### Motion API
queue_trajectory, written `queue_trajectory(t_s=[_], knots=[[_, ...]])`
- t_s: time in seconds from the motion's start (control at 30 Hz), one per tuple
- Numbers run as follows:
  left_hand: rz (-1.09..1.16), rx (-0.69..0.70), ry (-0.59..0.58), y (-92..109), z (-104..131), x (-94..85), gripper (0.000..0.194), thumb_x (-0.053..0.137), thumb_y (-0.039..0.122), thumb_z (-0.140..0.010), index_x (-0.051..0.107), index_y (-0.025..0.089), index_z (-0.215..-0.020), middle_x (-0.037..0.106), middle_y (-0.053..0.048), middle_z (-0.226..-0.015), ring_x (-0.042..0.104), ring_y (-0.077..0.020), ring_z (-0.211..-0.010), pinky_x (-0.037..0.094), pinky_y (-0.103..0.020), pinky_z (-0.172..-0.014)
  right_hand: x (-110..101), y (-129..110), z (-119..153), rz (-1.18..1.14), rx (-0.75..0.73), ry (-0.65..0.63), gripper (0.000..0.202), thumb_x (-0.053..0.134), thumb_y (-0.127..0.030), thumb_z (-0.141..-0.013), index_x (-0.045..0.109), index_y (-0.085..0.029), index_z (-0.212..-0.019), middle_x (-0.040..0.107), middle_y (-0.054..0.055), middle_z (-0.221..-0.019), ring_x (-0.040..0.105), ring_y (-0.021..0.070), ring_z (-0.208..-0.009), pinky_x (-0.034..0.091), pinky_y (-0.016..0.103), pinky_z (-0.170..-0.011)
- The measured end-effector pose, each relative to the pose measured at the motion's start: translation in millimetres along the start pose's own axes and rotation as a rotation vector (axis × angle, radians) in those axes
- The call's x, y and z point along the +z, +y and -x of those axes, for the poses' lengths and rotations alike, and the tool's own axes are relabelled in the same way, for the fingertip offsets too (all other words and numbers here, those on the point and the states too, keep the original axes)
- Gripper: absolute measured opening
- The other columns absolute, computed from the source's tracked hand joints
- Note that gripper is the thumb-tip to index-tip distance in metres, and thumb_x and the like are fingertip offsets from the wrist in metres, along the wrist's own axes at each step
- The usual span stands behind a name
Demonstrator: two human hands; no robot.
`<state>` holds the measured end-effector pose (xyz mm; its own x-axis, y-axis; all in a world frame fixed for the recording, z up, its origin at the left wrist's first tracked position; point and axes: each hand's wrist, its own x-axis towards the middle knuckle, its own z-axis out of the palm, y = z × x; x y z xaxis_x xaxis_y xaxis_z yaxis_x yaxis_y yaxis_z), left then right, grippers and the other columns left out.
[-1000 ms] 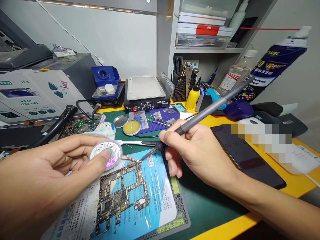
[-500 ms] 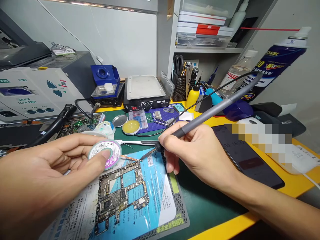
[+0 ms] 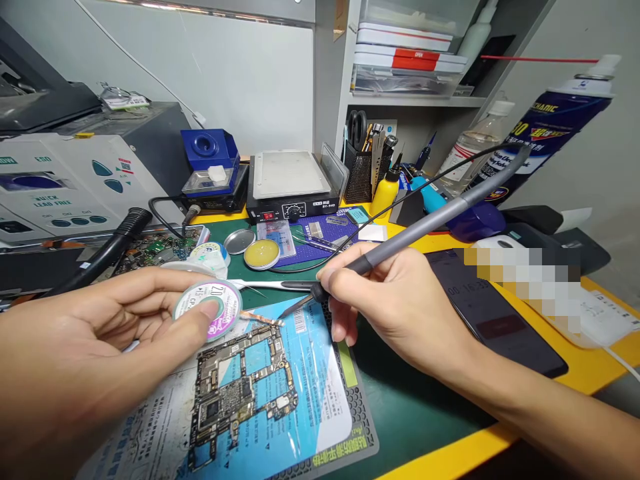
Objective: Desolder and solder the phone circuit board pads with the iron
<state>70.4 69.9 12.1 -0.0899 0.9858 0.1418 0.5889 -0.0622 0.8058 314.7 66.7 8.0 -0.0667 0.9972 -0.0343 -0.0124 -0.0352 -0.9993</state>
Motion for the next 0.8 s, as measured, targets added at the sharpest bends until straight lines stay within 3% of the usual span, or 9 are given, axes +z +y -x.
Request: queue_trajectory(t_s=[0.2,0.33,0.47,0.57,0.8], knots=[[-0.007,-0.013,0.038,-2.7,-1.2,5.1,0.014,0.082,0.049,-0.070,0.085,0.038,-0.078,0.057,0.007,-0.043,0.055,-0.0152,-0.037,0.039,-0.020,-0.030,-2.5,2.8,1.2,-0.011,-0.011,0.007,0.015,0.076,-0.017,-0.088,0.077,-0.020,-0.073,0.070,-0.003,-0.058,0.065,0.0125,-0.043,0.055,0.019,-0.042],[0.020,0.004,-0.023,-4.0,-1.4,3.7,0.018,0.081,0.048,-0.070,0.084,0.034,-0.079,0.057,0.007,-0.043,0.054,-0.0156,-0.035,0.038,-0.021,-0.029,-3.2,3.2,2.8,-0.015,-0.024,0.008,0.013,0.076,-0.016,-0.086,0.078,-0.021,-0.074,0.069,-0.003,-0.056,0.066,0.0132,-0.043,0.055,0.019,-0.041],[0.018,-0.108,0.036,5.3,4.8,4.7,0.015,0.079,0.046,-0.069,0.083,0.034,-0.078,0.055,0.008,-0.046,0.053,-0.0135,-0.044,0.040,-0.020,-0.039,0.7,0.1,1.8,-0.017,0.006,0.010,0.012,0.075,-0.013,-0.084,0.078,-0.019,-0.074,0.069,-0.002,-0.053,0.065,0.0133,-0.044,0.055,0.018,-0.043],[-0.028,-0.175,0.052,12.8,10.0,5.8,0.020,0.079,0.050,-0.071,0.084,0.037,-0.086,0.062,0.008,-0.054,0.053,-0.0136,-0.049,0.039,-0.022,-0.043,2.3,-1.2,1.1,-0.016,0.018,0.017,0.012,0.075,-0.013,-0.084,0.077,-0.018,-0.073,0.068,-0.001,-0.052,0.065,0.0134,-0.044,0.055,0.019,-0.043],[-0.132,-0.210,0.054,18.5,12.9,3.6,0.021,0.077,0.053,-0.074,0.084,0.040,-0.089,0.068,0.008,-0.059,0.058,-0.0138,-0.052,0.042,-0.022,-0.046,1.3,-1.0,2.1,-0.016,0.017,0.015,0.012,0.075,-0.014,-0.084,0.077,-0.018,-0.073,0.068,-0.002,-0.052,0.065,0.0136,-0.044,0.055,0.019,-0.043]])
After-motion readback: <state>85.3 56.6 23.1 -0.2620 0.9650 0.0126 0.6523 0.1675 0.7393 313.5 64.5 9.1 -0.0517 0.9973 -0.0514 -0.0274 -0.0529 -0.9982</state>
